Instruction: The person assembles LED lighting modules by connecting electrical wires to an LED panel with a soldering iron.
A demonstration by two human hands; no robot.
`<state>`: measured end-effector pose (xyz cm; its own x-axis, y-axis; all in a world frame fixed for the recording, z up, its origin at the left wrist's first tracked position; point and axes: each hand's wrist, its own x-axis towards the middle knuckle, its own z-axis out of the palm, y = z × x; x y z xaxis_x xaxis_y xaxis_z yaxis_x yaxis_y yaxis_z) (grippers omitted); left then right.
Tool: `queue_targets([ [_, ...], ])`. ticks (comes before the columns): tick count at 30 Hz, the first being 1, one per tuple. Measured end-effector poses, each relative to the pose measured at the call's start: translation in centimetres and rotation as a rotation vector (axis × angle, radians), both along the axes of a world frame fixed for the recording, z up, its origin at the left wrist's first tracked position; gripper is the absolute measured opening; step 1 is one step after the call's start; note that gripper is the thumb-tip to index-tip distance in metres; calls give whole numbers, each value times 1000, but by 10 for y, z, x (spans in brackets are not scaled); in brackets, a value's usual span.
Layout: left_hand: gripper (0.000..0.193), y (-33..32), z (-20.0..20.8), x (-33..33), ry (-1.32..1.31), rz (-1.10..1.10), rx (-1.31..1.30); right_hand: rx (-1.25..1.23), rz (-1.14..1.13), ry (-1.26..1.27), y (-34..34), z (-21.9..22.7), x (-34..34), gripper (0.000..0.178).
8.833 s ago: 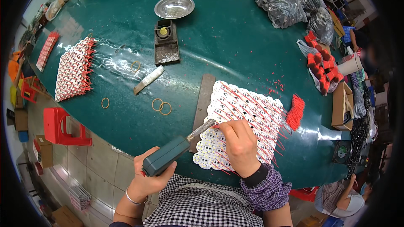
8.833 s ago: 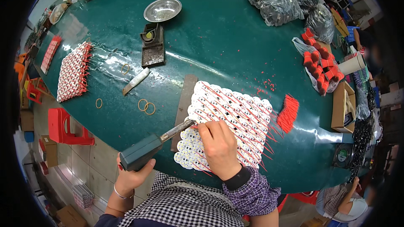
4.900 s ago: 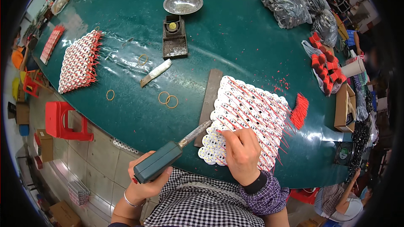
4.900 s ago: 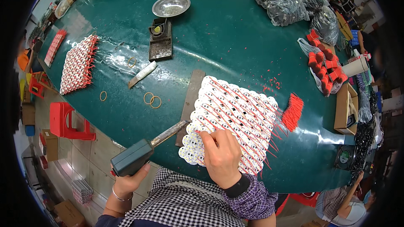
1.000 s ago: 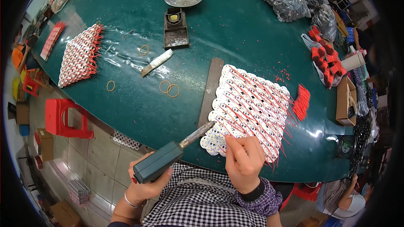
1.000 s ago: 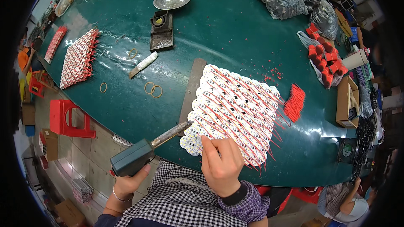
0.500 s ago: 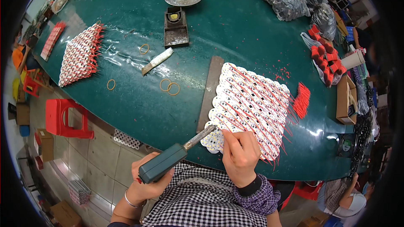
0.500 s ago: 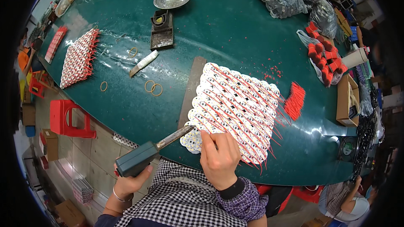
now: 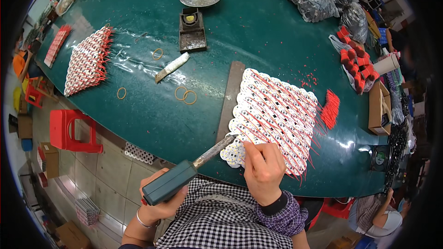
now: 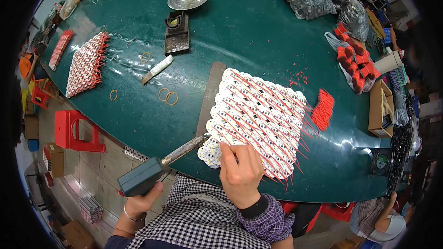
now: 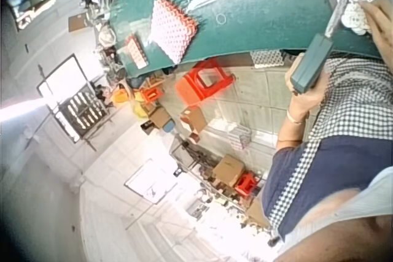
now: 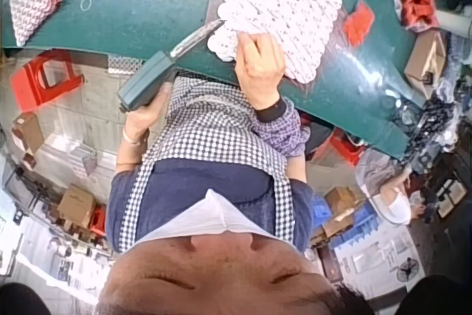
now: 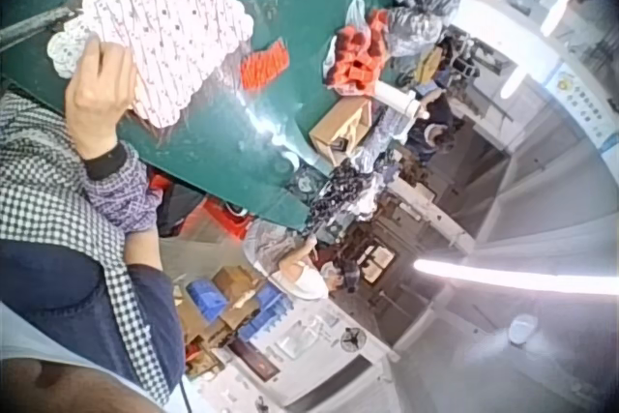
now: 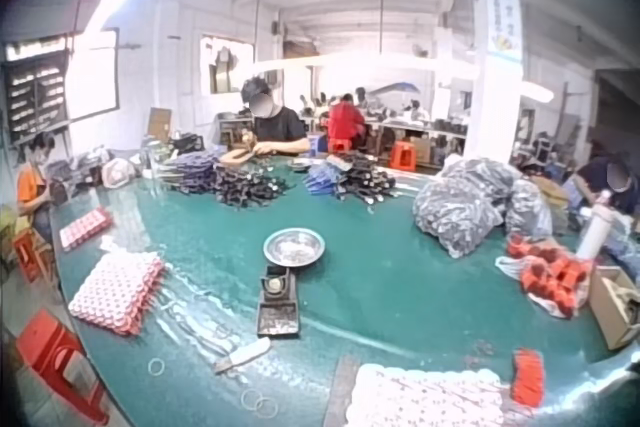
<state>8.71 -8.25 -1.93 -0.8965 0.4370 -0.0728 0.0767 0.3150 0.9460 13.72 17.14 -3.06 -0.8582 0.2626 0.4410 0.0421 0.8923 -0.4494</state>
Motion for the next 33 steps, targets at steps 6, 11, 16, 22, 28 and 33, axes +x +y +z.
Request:
queue_targets([
  [6, 30, -3, 3, 0, 4, 137, 64, 23, -83, -84, 14, 34, 24, 26],
  [11, 31, -4, 2, 0, -9, 160, 87, -76, -141, 68, 11, 47, 20, 29],
  [16, 28, -6, 0, 0, 18, 94, 48, -101, 6, 85, -1, 25, -5, 27],
  [22, 28, -5, 0, 2, -20, 68, 58, -174, 40, 86, -8, 3, -13, 20],
  [28, 27, -2, 5, -4, 50, -14, 22, -169, 28, 57, -10, 2, -13, 20],
  [33, 24, 0, 9, -7, 96, -57, -6, -151, 23, 53, -10, 2, -13, 20],
])
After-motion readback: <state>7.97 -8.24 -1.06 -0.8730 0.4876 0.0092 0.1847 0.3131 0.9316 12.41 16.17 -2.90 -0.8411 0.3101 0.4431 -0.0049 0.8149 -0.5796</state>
